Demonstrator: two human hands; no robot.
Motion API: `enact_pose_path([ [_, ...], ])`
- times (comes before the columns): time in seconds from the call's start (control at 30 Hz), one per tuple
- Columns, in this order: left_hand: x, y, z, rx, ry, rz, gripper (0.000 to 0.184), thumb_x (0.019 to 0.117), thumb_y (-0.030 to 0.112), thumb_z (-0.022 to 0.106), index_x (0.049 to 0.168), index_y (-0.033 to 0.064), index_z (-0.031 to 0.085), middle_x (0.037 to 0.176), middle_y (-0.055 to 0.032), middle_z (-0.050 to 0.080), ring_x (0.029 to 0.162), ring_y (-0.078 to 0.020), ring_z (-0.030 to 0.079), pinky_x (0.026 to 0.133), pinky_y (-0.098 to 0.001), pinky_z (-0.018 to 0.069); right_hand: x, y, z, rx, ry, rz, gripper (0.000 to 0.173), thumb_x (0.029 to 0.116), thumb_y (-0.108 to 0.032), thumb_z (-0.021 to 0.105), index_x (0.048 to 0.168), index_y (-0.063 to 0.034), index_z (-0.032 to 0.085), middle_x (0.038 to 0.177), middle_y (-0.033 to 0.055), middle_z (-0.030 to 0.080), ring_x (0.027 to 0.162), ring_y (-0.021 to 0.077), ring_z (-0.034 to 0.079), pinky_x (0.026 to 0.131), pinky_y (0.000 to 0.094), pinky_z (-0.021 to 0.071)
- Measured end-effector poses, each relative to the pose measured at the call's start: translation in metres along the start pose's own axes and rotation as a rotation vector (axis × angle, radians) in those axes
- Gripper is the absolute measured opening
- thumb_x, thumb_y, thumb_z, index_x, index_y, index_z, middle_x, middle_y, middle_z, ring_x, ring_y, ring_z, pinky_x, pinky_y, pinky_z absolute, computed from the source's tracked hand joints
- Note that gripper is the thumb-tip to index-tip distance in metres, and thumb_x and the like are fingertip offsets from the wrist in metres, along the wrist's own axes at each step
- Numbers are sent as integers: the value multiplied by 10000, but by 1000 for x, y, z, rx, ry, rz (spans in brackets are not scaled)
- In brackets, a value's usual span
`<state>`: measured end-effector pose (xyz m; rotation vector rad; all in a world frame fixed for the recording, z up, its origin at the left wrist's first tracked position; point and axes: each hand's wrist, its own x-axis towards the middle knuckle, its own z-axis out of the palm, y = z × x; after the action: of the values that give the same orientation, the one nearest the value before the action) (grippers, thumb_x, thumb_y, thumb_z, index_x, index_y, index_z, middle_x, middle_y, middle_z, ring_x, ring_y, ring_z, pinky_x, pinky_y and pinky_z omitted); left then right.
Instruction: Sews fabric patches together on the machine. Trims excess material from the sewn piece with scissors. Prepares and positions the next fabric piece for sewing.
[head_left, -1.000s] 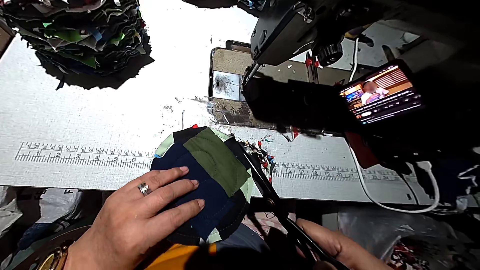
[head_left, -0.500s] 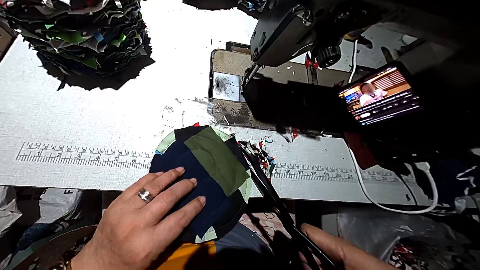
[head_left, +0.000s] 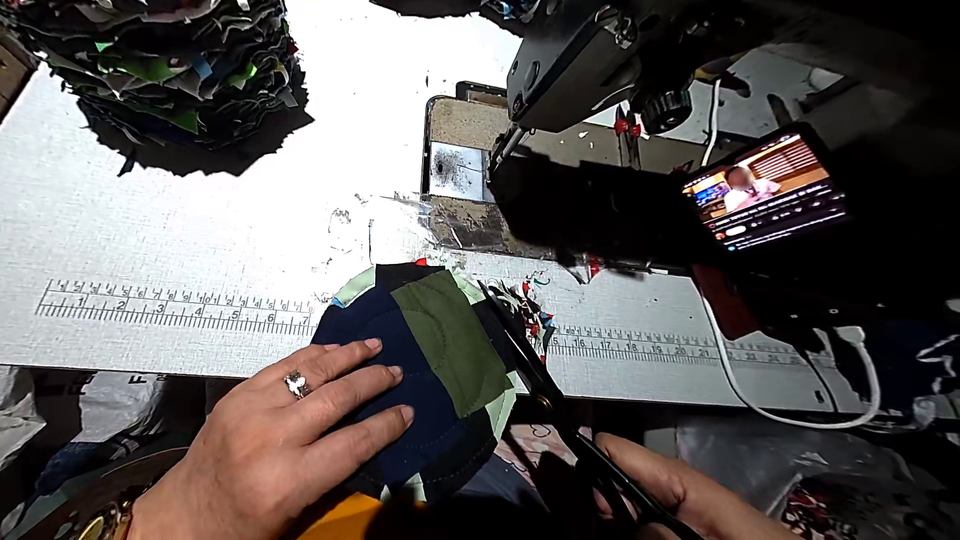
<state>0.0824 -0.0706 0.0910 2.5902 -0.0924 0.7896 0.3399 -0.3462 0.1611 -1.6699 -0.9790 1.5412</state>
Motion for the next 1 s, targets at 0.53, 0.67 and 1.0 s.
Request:
enact_pose_path([
  [0.53,3,13,3,223,38,-61,298,1011,88,553,1233,217,703,1290,-73,703,1313,-279,582,1049,-454,469,-3,3,2,-53,-25,23,495,959,-572,611,1049,-90,538,861,-6,591,732,57,595,617,247,505],
  [0.67,3,6,0,99,46,-48,309,1001,71,560,1209,219,735,1275,-85,711,1314,-304,591,1084,-472,497,-3,2,-4,-106,-89,26,610,922,-676,586,1075,-88,526,901,-5,586,772,41,563,618,220,450],
  [1.0,0,0,4,-7,32,-3,308,1024,85,546,1233,235,715,1315,-61,698,1341,-284,580,1110,-476,495,7,4,-9,-105,-61,-30,453,960,-565,610,1039,-123,546,856,-33,583,729,32,592,613,222,509],
])
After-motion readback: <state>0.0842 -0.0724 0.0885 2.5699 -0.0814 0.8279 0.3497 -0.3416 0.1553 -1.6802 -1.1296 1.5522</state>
